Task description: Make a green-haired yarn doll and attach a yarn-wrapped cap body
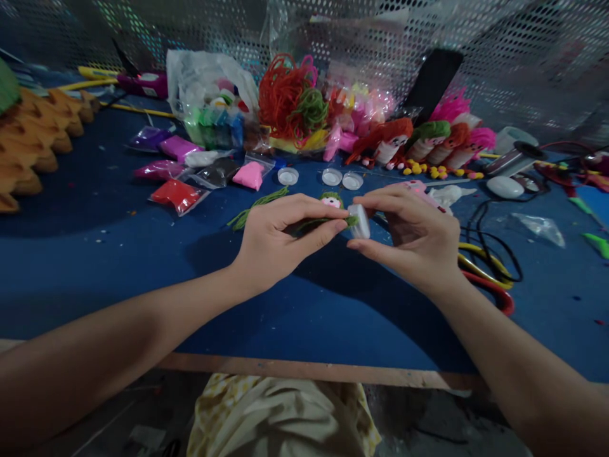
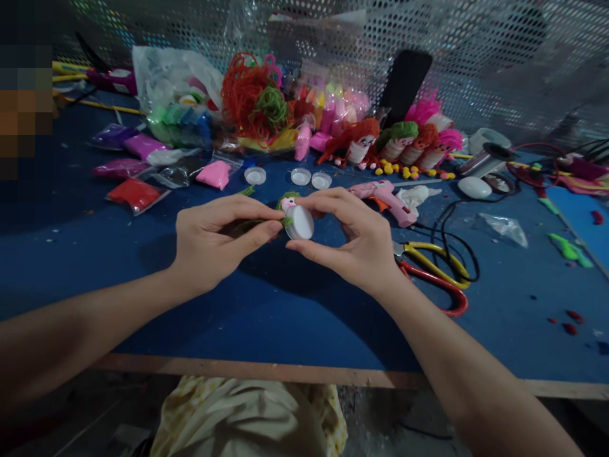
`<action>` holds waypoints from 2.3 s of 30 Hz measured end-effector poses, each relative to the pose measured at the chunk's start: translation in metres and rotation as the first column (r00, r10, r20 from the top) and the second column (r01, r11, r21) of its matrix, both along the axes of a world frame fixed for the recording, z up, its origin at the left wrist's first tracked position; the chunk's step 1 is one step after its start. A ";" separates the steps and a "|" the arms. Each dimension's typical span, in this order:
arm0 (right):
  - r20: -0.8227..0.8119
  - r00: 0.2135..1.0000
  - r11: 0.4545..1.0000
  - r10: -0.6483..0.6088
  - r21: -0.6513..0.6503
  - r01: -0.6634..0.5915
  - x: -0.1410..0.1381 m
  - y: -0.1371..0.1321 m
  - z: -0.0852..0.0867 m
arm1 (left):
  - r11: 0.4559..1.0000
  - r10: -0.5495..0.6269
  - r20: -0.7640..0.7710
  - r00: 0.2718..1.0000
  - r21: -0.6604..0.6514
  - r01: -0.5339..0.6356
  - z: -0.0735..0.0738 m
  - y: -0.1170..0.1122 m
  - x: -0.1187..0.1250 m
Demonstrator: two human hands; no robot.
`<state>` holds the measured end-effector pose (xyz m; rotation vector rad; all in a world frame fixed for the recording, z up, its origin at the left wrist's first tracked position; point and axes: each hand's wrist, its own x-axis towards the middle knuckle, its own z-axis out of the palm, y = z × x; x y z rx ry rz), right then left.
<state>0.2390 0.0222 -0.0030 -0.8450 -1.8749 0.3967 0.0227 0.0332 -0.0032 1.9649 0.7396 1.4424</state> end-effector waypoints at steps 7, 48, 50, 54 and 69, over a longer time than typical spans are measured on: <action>0.016 1.000 1.000 -0.012 0.001 0.012 0.000 -0.002 0.001 | 1.000 0.010 -0.005 1.000 0.022 -0.010 0.003 -0.001 -0.001; 0.219 0.966 0.984 -0.138 0.138 0.110 -0.002 -0.003 0.004 | 0.985 -0.052 0.033 0.998 -0.162 0.057 -0.004 0.012 0.001; 0.184 0.974 0.986 -0.134 0.119 0.114 -0.001 -0.001 0.004 | 0.970 -0.094 0.084 0.992 -0.218 0.111 -0.004 0.013 0.001; 0.156 0.975 0.986 -0.158 0.086 0.146 0.000 0.000 0.003 | 0.914 -0.136 0.113 0.984 -0.369 0.169 -0.004 0.012 0.002; 0.208 0.964 0.981 -0.167 0.129 0.142 -0.001 -0.002 0.003 | 0.954 -0.041 0.040 0.998 -0.295 0.051 0.003 0.003 0.003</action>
